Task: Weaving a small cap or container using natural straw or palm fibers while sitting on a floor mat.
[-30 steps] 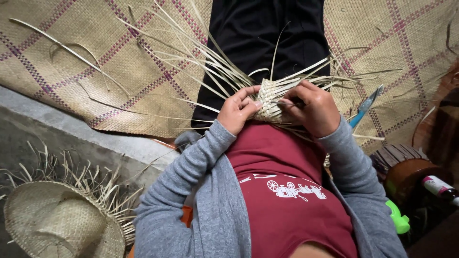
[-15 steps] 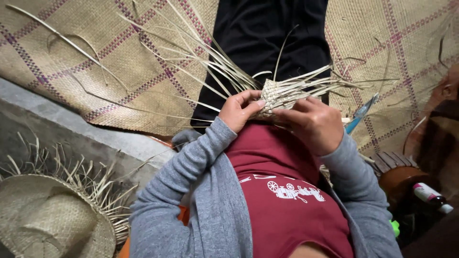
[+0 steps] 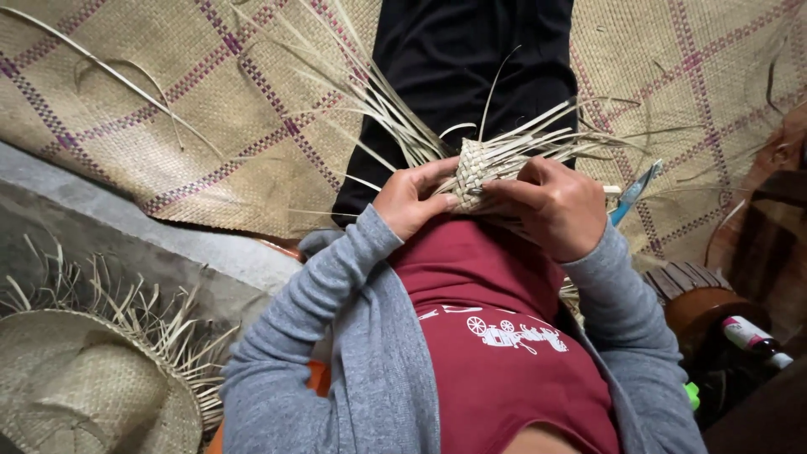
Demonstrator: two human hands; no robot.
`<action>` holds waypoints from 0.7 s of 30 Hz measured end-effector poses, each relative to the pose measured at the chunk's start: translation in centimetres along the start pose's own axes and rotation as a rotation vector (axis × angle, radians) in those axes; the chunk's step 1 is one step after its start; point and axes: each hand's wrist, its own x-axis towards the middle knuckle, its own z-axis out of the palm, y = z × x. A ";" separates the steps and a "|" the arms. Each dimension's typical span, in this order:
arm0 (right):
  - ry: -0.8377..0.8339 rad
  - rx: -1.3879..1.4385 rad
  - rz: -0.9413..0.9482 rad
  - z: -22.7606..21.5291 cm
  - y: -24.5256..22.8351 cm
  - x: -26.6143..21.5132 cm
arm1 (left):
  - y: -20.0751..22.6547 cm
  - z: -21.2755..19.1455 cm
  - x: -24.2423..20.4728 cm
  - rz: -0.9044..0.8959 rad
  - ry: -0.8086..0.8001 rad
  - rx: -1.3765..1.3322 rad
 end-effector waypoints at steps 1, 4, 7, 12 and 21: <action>0.002 -0.001 0.003 0.1 0.1 -0.2 | 0.3 0.3 0.0 0.000 -0.003 0.001; 0.018 -0.023 -0.003 0.3 0.1 -0.3 | 0.8 0.8 -0.1 -0.037 0.030 0.030; 0.017 -0.089 -0.013 0.2 -0.2 -0.5 | 0.7 1.0 -0.2 -0.055 0.058 0.038; 0.037 -0.095 -0.029 0.5 0.0 -0.5 | 0.7 1.1 -0.1 -0.052 0.084 0.076; 0.089 0.219 -0.067 0.5 -0.9 0.6 | 0.6 1.2 0.3 -0.112 0.092 -0.044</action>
